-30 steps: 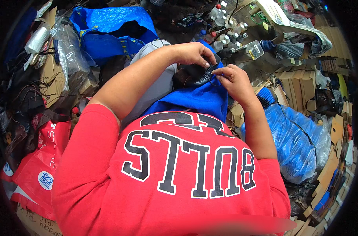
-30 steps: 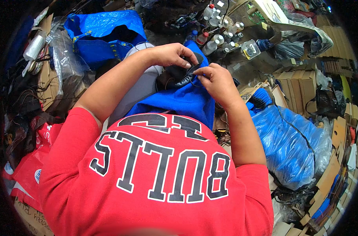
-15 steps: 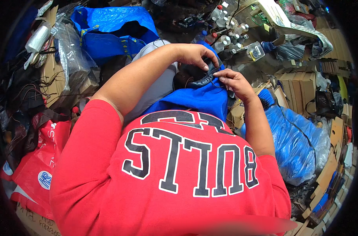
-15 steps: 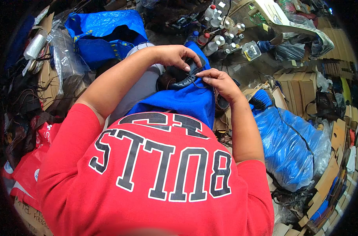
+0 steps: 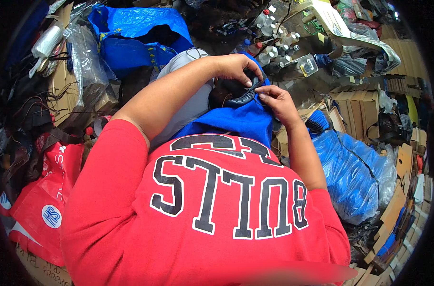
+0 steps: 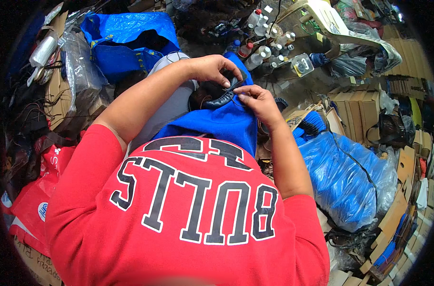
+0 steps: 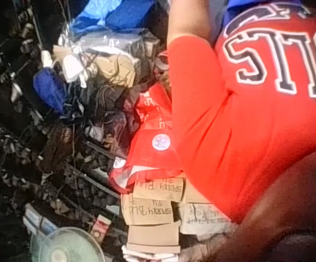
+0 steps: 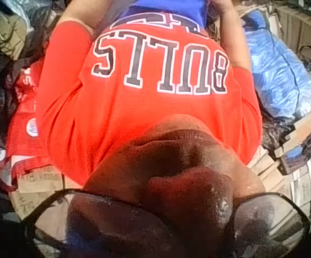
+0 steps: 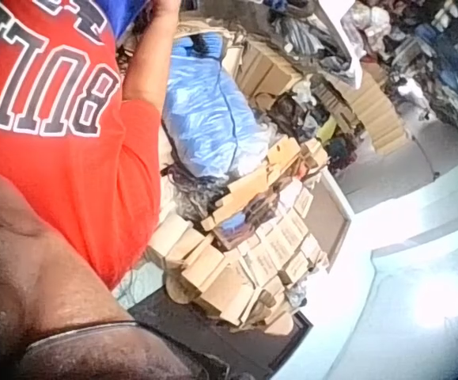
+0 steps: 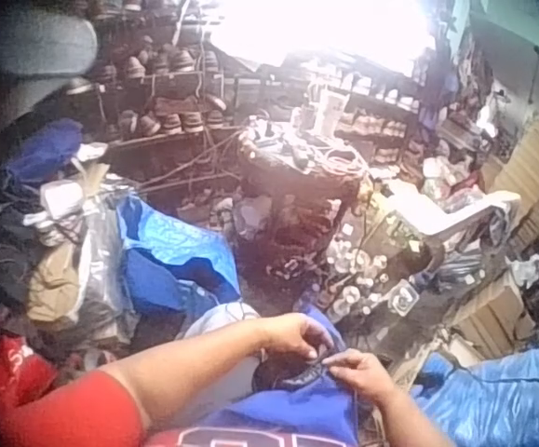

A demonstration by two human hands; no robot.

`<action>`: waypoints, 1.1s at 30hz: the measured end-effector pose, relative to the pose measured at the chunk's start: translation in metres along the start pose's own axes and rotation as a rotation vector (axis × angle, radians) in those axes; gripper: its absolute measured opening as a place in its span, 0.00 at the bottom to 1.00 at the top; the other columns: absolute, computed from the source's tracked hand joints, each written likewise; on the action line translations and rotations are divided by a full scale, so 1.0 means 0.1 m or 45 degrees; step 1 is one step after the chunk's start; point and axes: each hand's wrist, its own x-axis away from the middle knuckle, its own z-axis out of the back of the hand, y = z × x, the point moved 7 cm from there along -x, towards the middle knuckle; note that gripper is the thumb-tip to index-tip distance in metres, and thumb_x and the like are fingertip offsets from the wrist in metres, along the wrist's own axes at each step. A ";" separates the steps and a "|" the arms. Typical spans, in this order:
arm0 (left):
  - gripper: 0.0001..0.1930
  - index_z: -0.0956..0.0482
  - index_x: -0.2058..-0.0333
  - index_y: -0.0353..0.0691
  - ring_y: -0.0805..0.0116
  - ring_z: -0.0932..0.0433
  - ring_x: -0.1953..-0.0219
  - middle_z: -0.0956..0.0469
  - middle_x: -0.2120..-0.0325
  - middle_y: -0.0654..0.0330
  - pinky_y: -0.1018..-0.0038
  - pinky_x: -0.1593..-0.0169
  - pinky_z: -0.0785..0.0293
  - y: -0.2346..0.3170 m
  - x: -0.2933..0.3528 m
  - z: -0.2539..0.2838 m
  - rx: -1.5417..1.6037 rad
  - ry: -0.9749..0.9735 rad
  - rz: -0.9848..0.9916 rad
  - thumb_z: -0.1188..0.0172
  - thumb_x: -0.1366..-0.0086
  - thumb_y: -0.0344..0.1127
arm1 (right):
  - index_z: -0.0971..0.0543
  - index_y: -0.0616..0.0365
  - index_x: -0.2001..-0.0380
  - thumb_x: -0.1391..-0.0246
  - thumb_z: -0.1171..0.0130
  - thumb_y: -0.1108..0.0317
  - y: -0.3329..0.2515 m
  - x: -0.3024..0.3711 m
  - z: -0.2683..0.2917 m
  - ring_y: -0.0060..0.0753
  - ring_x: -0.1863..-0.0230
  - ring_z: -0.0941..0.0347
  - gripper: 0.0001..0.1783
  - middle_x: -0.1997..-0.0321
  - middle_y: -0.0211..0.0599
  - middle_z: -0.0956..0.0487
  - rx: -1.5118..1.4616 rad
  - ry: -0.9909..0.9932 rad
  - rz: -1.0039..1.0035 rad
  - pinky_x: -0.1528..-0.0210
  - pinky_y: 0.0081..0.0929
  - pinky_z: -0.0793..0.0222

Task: Manually stitching a leather shoe upper using a needle and thread.

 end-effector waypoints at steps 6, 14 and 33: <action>0.17 0.26 0.59 0.38 0.55 0.31 0.52 0.29 0.57 0.52 0.69 0.45 0.36 0.13 0.37 0.17 -0.456 0.548 -0.022 0.43 0.50 0.21 | 0.19 0.53 0.63 0.54 0.41 0.77 -0.53 0.28 -0.21 0.25 0.72 0.33 0.13 0.75 0.30 0.31 0.841 0.269 0.516 0.69 0.21 0.37; 0.19 0.23 0.56 0.40 0.66 0.23 0.67 0.31 0.67 0.56 0.75 0.64 0.26 0.35 0.95 -0.05 -0.294 0.807 0.005 0.49 0.46 0.16 | 0.22 0.51 0.57 0.56 0.41 0.73 -0.51 0.49 -0.45 0.35 0.69 0.32 0.19 0.73 0.33 0.30 1.317 0.442 0.720 0.61 0.32 0.40; 0.09 0.16 0.71 0.45 0.72 0.31 0.73 0.32 0.77 0.64 0.76 0.68 0.32 0.20 0.80 -0.03 -0.139 0.866 -0.034 0.35 0.52 0.24 | 0.20 0.49 0.57 0.49 0.46 0.77 -0.29 0.22 -0.10 0.23 0.69 0.36 0.17 0.72 0.30 0.33 0.624 0.118 0.304 0.62 0.16 0.40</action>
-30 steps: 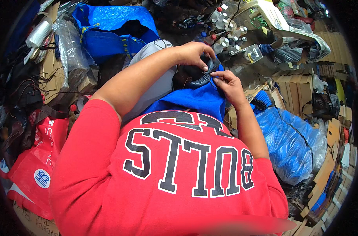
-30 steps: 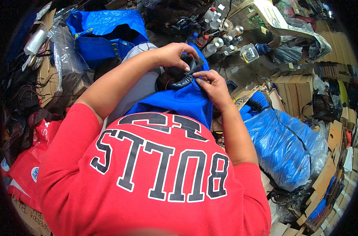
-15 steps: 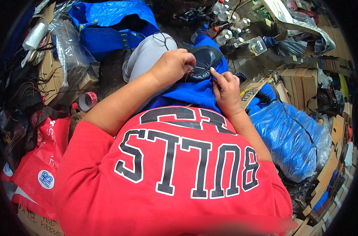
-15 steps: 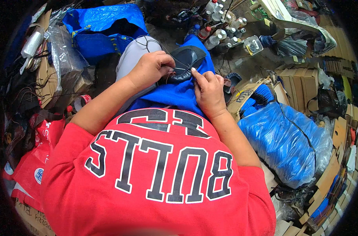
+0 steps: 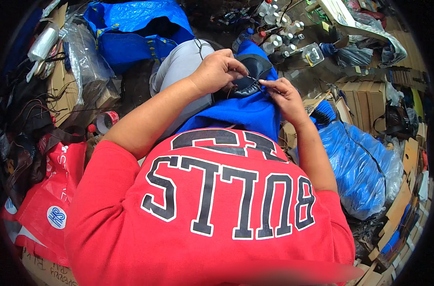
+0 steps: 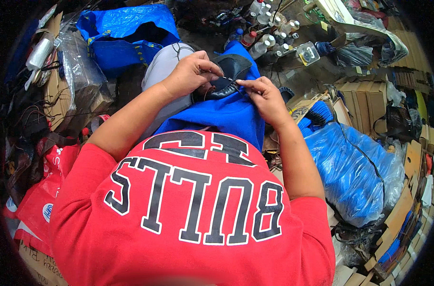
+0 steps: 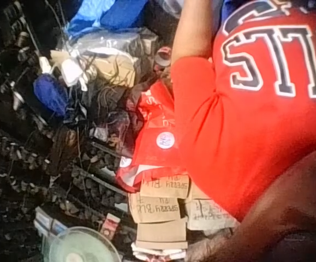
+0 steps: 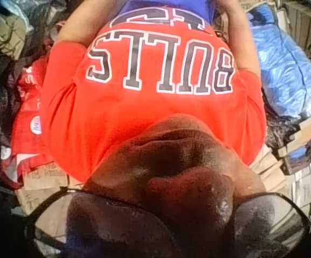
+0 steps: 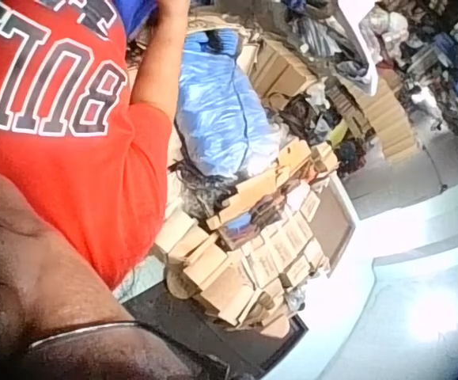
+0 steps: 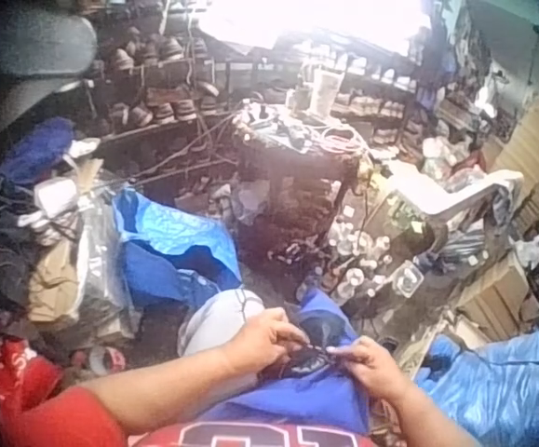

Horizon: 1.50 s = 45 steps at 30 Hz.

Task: Manually stitching a leather shoe upper using a needle and thread.

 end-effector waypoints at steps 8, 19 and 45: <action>0.10 0.16 0.71 0.46 0.71 0.32 0.73 0.34 0.77 0.64 0.75 0.69 0.32 -0.07 -0.03 -0.05 -0.098 -0.027 0.001 0.35 0.52 0.24 | 0.19 0.45 0.60 0.48 0.46 0.74 0.05 -0.19 0.09 0.26 0.65 0.37 0.14 0.70 0.29 0.34 0.106 -0.162 -0.030 0.59 0.19 0.40; 0.10 0.16 0.71 0.47 0.69 0.32 0.73 0.33 0.78 0.63 0.75 0.69 0.32 -0.08 -0.05 -0.08 -0.149 -0.040 -0.072 0.35 0.52 0.24 | 0.18 0.48 0.61 0.49 0.45 0.74 0.04 -0.22 0.12 0.25 0.65 0.37 0.13 0.70 0.29 0.34 0.081 -0.190 -0.054 0.59 0.19 0.40; 0.09 0.16 0.70 0.44 0.74 0.34 0.74 0.34 0.78 0.65 0.79 0.71 0.35 -0.08 -0.03 -0.10 0.107 -0.141 0.080 0.37 0.51 0.23 | 0.19 0.54 0.58 0.50 0.45 0.74 0.14 -0.22 0.09 0.21 0.61 0.35 0.14 0.66 0.26 0.30 -0.121 -0.268 -0.096 0.56 0.18 0.41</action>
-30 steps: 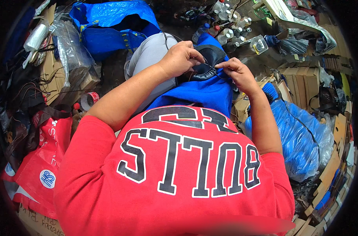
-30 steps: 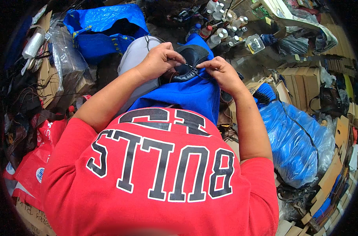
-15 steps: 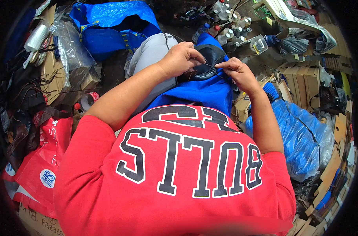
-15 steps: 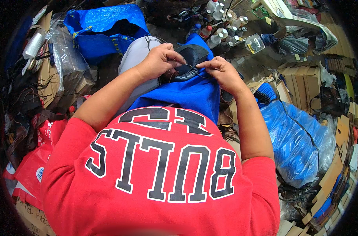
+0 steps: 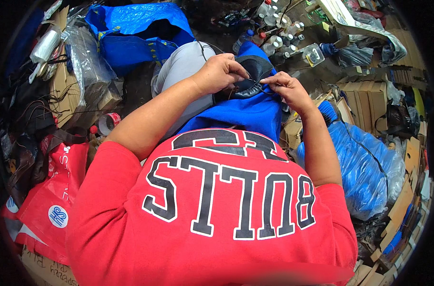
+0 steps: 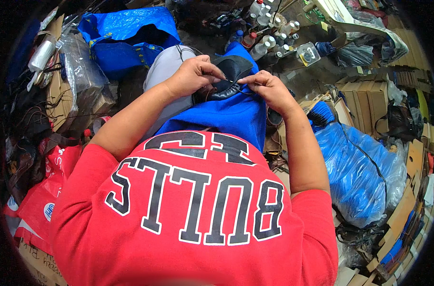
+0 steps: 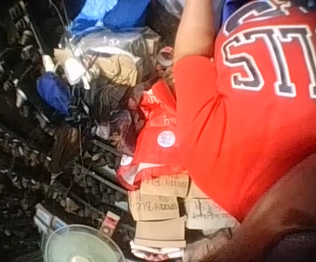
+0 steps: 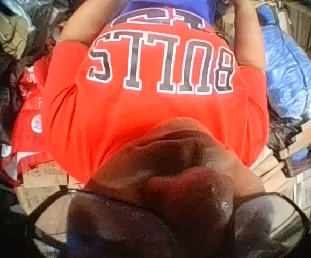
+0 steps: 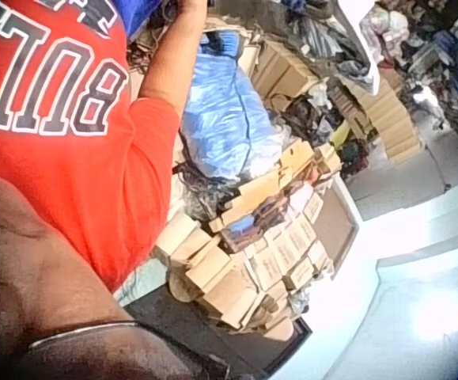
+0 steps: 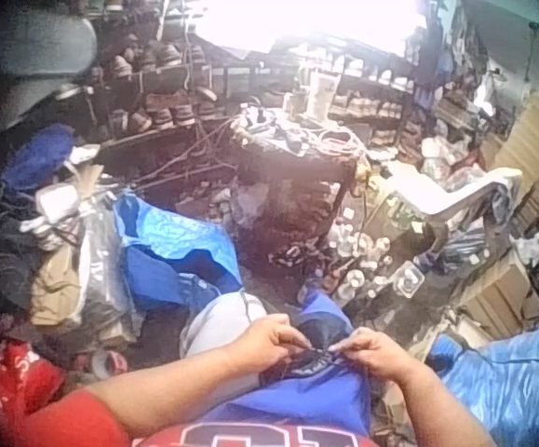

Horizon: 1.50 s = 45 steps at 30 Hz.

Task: Manually stitching a leather shoe upper using a needle and thread.

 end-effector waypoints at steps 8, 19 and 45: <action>0.10 0.16 0.70 0.45 0.73 0.33 0.74 0.34 0.79 0.65 0.78 0.70 0.34 -0.02 -0.02 -0.01 0.001 -0.001 0.021 0.36 0.51 0.23 | 0.18 0.51 0.60 0.49 0.44 0.73 -0.05 0.02 0.01 0.22 0.63 0.35 0.13 0.68 0.28 0.31 0.010 0.001 -0.071 0.56 0.18 0.40; 0.09 0.17 0.71 0.44 0.68 0.30 0.73 0.31 0.79 0.61 0.74 0.69 0.33 0.11 -0.14 -0.06 -0.223 -0.063 -0.274 0.35 0.54 0.25 | 0.19 0.53 0.58 0.50 0.43 0.73 0.03 -0.05 -0.01 0.21 0.60 0.33 0.14 0.65 0.28 0.29 -0.189 -0.077 -0.071 0.54 0.18 0.39; 0.07 0.24 0.70 0.36 0.80 0.31 0.74 0.28 0.77 0.67 0.82 0.68 0.33 -0.16 -0.20 -0.29 0.213 -0.044 0.209 0.37 0.49 0.25 | 0.23 0.59 0.66 0.54 0.36 0.70 0.01 -0.12 -0.07 0.13 0.68 0.32 0.10 0.69 0.24 0.24 -0.286 0.085 -0.215 0.63 0.13 0.37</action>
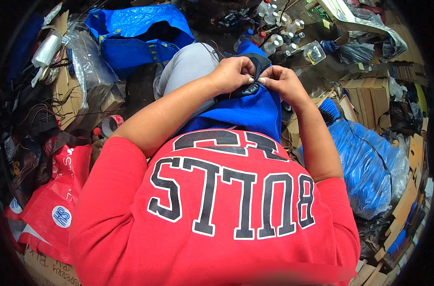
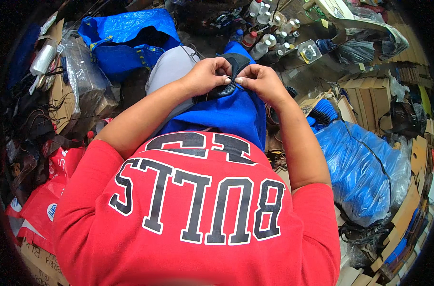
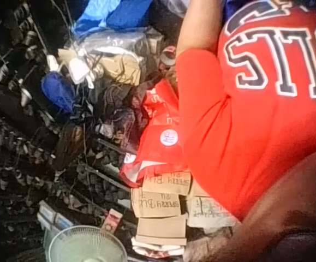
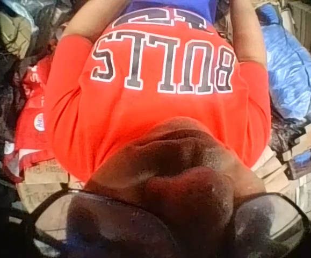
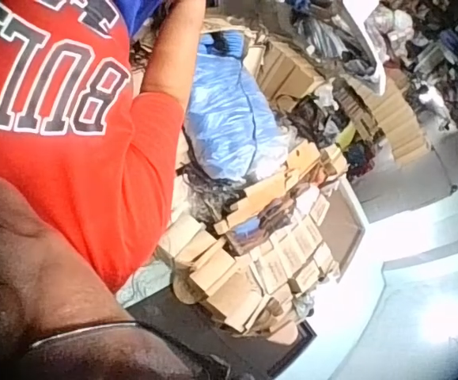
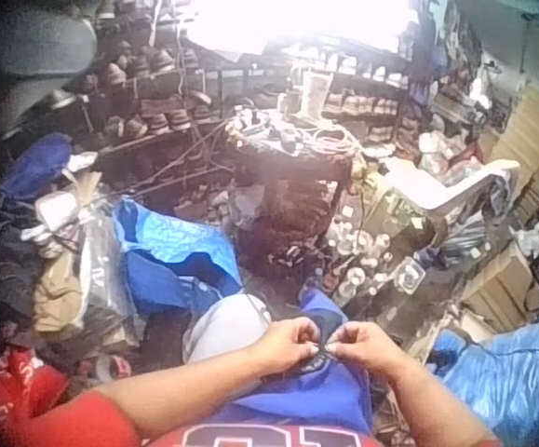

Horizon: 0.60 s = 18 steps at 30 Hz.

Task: Manually stitching a leather shoe upper using a needle and thread.

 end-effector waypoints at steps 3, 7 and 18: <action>0.06 0.23 0.74 0.37 0.78 0.30 0.73 0.28 0.77 0.65 0.80 0.68 0.32 0.13 -0.01 0.05 -0.282 -0.035 -0.004 0.35 0.51 0.26 | 0.23 0.59 0.70 0.54 0.36 0.69 -0.07 -0.04 -0.01 0.14 0.68 0.32 0.09 0.71 0.24 0.24 0.121 -0.027 0.023 0.64 0.13 0.37; 0.06 0.23 0.78 0.39 0.71 0.28 0.74 0.29 0.78 0.62 0.76 0.69 0.32 0.32 0.10 0.25 -0.730 0.145 -0.497 0.33 0.53 0.29 | 0.24 0.58 0.73 0.54 0.35 0.68 -0.09 -0.02 0.08 0.14 0.71 0.34 0.08 0.75 0.22 0.26 0.108 -0.006 0.208 0.67 0.14 0.38; 0.08 0.23 0.67 0.40 0.54 0.23 0.66 0.22 0.71 0.50 0.65 0.62 0.28 0.35 0.11 0.10 -0.569 -0.154 -0.117 0.43 0.46 0.32 | 0.21 0.59 0.73 0.55 0.34 0.65 0.10 0.22 0.19 0.20 0.66 0.33 0.09 0.66 0.28 0.30 0.168 0.068 0.110 0.63 0.19 0.38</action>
